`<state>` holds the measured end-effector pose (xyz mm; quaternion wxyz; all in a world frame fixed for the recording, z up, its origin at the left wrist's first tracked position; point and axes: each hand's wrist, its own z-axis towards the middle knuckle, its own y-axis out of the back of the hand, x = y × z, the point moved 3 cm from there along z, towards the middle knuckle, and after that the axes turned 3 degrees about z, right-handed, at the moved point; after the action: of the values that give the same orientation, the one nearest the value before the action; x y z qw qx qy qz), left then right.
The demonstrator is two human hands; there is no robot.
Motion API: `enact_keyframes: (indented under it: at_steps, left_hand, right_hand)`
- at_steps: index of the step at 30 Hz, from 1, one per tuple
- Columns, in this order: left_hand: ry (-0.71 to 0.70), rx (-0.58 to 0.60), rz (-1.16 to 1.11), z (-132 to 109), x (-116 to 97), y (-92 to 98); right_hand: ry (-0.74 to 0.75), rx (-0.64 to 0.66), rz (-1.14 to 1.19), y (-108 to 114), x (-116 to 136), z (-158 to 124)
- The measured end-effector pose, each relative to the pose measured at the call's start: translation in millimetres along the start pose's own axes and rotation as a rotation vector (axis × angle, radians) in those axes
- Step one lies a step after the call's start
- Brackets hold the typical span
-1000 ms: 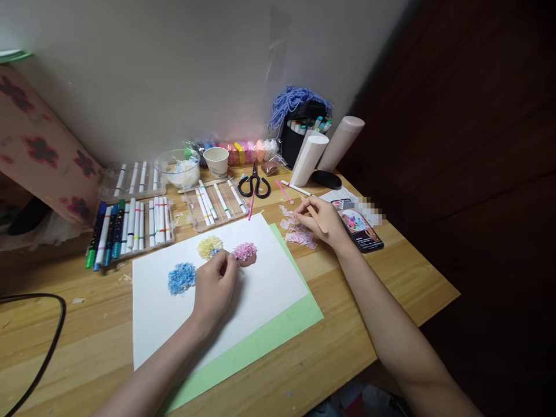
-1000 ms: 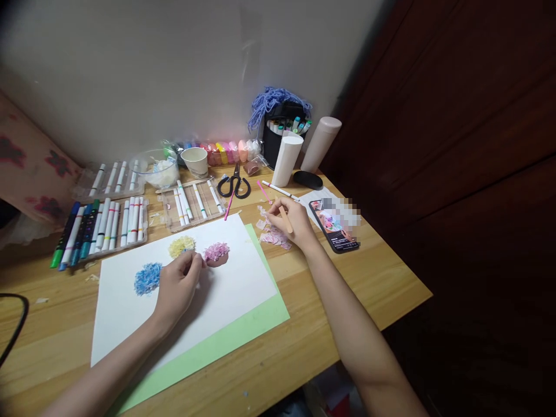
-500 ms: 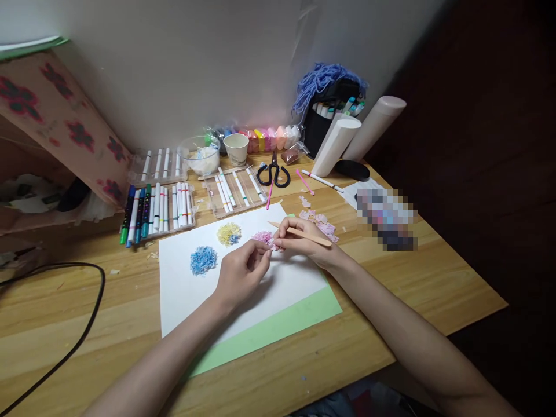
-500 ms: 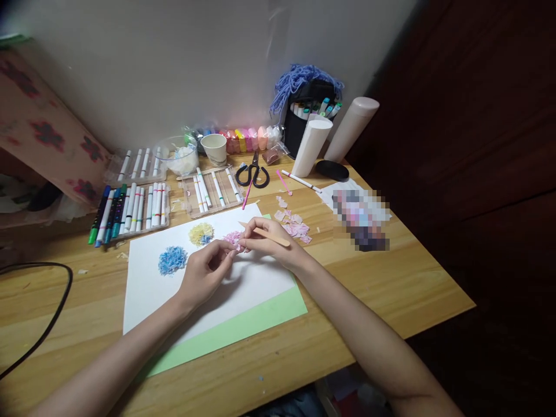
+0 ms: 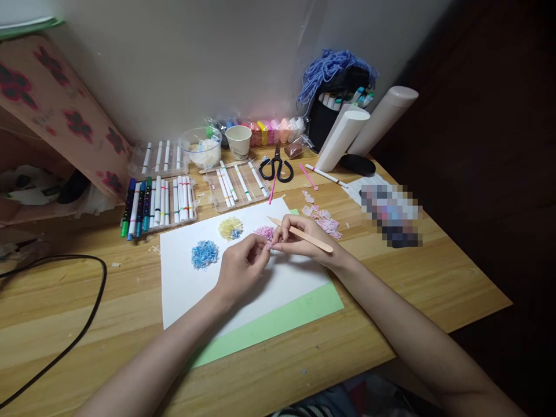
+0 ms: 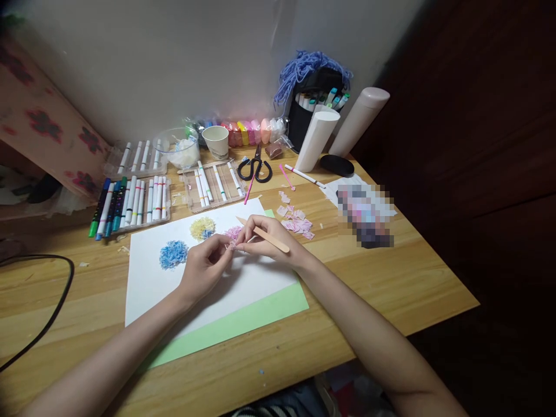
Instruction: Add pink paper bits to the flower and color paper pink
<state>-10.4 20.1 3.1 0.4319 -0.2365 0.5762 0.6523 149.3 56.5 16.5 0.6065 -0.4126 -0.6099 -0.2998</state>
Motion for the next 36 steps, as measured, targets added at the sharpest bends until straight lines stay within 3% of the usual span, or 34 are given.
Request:
enact_keyframes:
  at_steps: [3,12,29,36]
  left_hand:
    - [-0.013,0.001,-0.001,0,1,-0.6]
    - [-0.039,-0.008,-0.037,-1,0,1.3]
    - [-0.036,-0.001,-0.034,-3,-2,0.1]
    - [-0.034,-0.005,-0.031,-2,-2,0.1]
  right_hand:
    - [0.047,0.029,-0.029,-2,1,-1]
    - [0.207,-0.085,-0.129,-4,7,-4]
    - [0.242,-0.097,-0.278,-5,11,-5]
    - [0.197,-0.07,-0.183,-5,3,-3]
